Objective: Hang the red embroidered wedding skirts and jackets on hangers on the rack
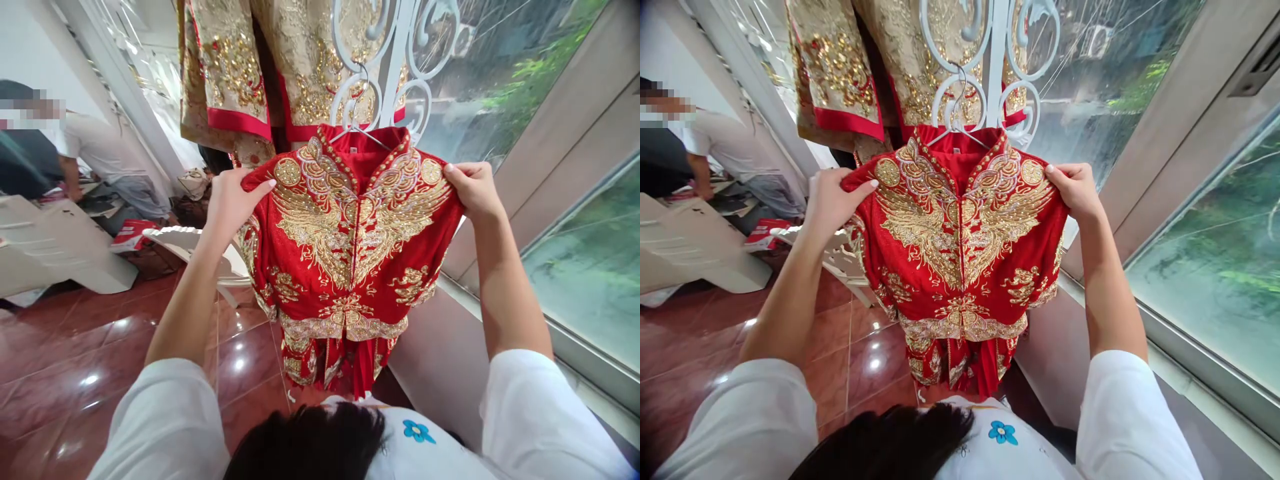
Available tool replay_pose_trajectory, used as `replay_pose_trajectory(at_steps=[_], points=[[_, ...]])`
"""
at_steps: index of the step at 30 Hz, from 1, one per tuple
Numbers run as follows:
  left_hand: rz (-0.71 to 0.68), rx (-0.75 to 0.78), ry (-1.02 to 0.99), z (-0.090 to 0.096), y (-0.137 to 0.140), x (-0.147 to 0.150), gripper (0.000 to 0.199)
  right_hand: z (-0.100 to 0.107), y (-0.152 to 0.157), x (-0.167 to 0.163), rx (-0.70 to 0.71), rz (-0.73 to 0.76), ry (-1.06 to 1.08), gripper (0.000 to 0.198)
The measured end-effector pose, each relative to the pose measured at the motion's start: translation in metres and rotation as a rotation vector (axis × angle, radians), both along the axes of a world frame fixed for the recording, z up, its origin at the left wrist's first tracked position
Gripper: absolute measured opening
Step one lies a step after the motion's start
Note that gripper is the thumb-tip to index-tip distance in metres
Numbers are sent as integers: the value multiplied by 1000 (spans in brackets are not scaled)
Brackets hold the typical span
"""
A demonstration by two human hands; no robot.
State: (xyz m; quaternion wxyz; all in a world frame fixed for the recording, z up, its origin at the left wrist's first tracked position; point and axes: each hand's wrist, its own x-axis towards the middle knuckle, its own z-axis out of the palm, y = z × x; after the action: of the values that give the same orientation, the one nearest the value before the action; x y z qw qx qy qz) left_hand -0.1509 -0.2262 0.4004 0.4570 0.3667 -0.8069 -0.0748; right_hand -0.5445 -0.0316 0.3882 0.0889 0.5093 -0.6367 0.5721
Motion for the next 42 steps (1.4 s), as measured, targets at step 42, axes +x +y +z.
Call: replay_pose_trajectory(at_steps=[42], points=[[174,95,-61,-16,88,-114,53,-21,-53,197,100,45,-268,38]])
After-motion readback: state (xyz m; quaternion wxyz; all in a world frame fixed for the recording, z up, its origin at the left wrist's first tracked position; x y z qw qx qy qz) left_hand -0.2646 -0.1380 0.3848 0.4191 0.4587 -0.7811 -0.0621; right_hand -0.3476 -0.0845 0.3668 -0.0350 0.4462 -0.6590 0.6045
